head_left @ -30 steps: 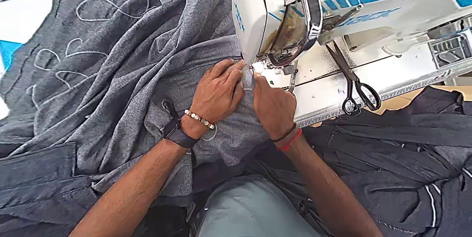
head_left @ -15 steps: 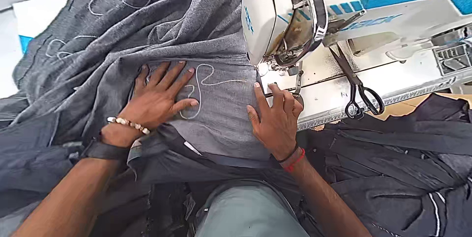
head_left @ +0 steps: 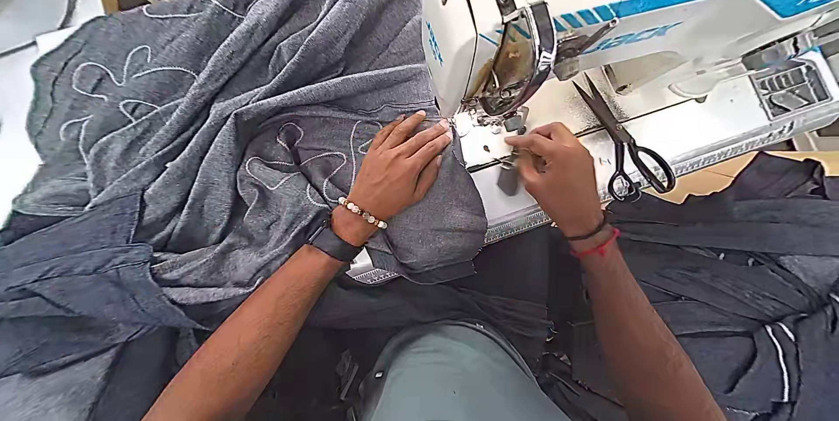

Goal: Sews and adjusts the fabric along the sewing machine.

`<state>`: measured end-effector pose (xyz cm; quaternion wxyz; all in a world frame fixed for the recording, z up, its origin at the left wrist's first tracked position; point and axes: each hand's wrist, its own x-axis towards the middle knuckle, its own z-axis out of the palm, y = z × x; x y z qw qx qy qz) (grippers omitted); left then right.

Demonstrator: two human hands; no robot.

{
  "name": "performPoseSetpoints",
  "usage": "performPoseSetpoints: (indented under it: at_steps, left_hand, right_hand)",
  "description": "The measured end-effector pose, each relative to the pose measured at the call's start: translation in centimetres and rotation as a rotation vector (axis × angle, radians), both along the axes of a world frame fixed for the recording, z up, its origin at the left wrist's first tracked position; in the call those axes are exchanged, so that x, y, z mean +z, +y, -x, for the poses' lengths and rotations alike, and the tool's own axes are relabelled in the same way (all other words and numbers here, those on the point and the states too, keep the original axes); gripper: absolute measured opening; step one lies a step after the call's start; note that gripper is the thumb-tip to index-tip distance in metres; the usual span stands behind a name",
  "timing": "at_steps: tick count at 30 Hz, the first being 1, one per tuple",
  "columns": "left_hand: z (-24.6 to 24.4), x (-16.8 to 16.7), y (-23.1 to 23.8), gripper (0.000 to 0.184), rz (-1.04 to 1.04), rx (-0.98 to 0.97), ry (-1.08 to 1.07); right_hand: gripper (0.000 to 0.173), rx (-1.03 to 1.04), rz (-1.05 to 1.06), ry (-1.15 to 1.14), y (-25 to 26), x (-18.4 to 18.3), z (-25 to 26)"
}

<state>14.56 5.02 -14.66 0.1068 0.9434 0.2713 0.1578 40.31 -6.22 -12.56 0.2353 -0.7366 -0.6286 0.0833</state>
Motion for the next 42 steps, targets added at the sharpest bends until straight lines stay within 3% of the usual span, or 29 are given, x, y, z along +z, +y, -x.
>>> performPoseSetpoints:
  at_steps: [5, 8, 11, 16, 20, 23, 26, 32, 34, 35, 37, 39, 42]
  left_hand:
    - [0.1, 0.0, 0.6, 0.043, 0.03, -0.022, -0.002]
    - [0.5, 0.0, 1.3, 0.043, 0.027, -0.075, 0.001]
    - [1.1, -0.4, 3.4, 0.044, 0.007, -0.175, -0.001]
    - [1.4, -0.4, 5.8, 0.043, -0.031, -0.289, 0.031]
    - [0.5, -0.3, 4.5, 0.041, -0.047, -0.221, 0.028]
    - [-0.7, 0.2, 0.8, 0.054, -0.007, -0.05, 0.072]
    - [-1.2, -0.3, -1.9, 0.074, -0.011, 0.105, 0.126]
    - [-0.4, -0.3, -2.4, 0.051, 0.004, 0.097, 0.081]
    - [-0.5, -0.4, -2.6, 0.053, 0.015, 0.121, 0.1]
    - [-0.5, -0.5, -2.6, 0.053, 0.011, 0.125, 0.105]
    - [-0.5, -0.6, -2.5, 0.053, 0.0, 0.118, 0.112]
    - [-0.5, -0.6, -2.0, 0.051, -0.011, 0.104, 0.113]
    - [-0.3, -0.4, -1.1, 0.046, -0.068, 0.069, 0.092]
  right_hand:
    - [0.022, 0.046, -0.177, -0.066, 2.0, -1.7, 5.0]
    - [0.027, 0.159, -0.282, -0.089, 1.6, -2.3, 6.6]
    - [0.034, 0.262, -0.247, -0.123, 0.5, -2.8, 7.3]
    - [0.03, 0.114, -0.277, -0.205, -0.3, -3.5, 7.9]
    - [0.025, -0.008, -0.325, -0.225, -0.4, -3.6, 8.1]
    - [0.021, -0.12, -0.269, -0.122, -0.3, -3.2, 7.7]
    - [0.028, -0.211, -0.063, -0.02, 1.1, -1.8, 7.4]
    - [0.019, -0.086, 0.024, 0.147, 2.2, 1.1, 8.4]
    - [0.05, -0.112, 0.107, 0.312, -0.5, 1.0, 8.9]
    - [0.055, -0.131, 0.157, 0.407, -2.1, 0.8, 9.6]
    - [0.049, -0.155, 0.21, 0.628, -5.2, 0.6, 10.9]
    - [0.039, -0.191, 0.088, 0.782, -6.6, 0.9, 11.6]
    - [0.037, -0.212, 0.011, 0.788, -6.1, 0.8, 11.7]
